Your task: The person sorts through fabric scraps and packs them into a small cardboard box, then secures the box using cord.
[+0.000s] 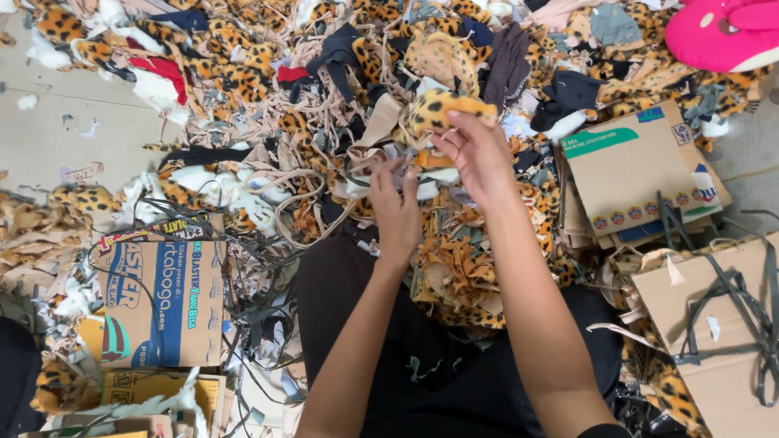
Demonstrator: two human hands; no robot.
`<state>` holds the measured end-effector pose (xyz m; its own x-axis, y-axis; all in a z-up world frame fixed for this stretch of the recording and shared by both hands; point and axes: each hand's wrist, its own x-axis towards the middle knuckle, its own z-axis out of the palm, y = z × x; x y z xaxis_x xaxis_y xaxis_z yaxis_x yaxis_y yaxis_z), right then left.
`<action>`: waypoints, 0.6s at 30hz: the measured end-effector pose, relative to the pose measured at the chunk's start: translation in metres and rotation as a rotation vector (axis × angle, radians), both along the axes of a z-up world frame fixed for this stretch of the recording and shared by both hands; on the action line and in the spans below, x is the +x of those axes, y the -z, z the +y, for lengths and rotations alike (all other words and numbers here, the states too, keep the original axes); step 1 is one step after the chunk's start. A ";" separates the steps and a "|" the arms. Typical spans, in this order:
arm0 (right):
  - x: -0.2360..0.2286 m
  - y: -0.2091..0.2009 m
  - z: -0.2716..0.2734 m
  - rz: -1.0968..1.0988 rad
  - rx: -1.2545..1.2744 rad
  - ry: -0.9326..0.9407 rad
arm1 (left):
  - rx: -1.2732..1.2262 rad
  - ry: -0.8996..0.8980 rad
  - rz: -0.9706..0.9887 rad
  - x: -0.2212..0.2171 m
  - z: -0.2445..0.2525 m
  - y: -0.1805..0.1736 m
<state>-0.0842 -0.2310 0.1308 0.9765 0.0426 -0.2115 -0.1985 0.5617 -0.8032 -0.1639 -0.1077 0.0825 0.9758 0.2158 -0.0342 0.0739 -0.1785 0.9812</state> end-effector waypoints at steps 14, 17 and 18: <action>-0.180 0.094 -0.087 0.183 0.067 0.356 | -1.228 0.170 0.254 -0.015 -0.063 0.069; -0.200 0.088 -0.073 0.225 0.011 0.329 | -1.098 0.139 0.237 -0.020 -0.058 0.072; -0.208 0.081 -0.064 0.247 0.008 0.282 | -1.009 0.124 0.205 -0.025 -0.052 0.071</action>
<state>-0.2919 -0.2947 0.0498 0.8694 -0.2180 -0.4434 -0.2225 0.6284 -0.7454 -0.1890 -0.1600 0.0118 0.9444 -0.1066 -0.3110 0.2931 0.7016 0.6495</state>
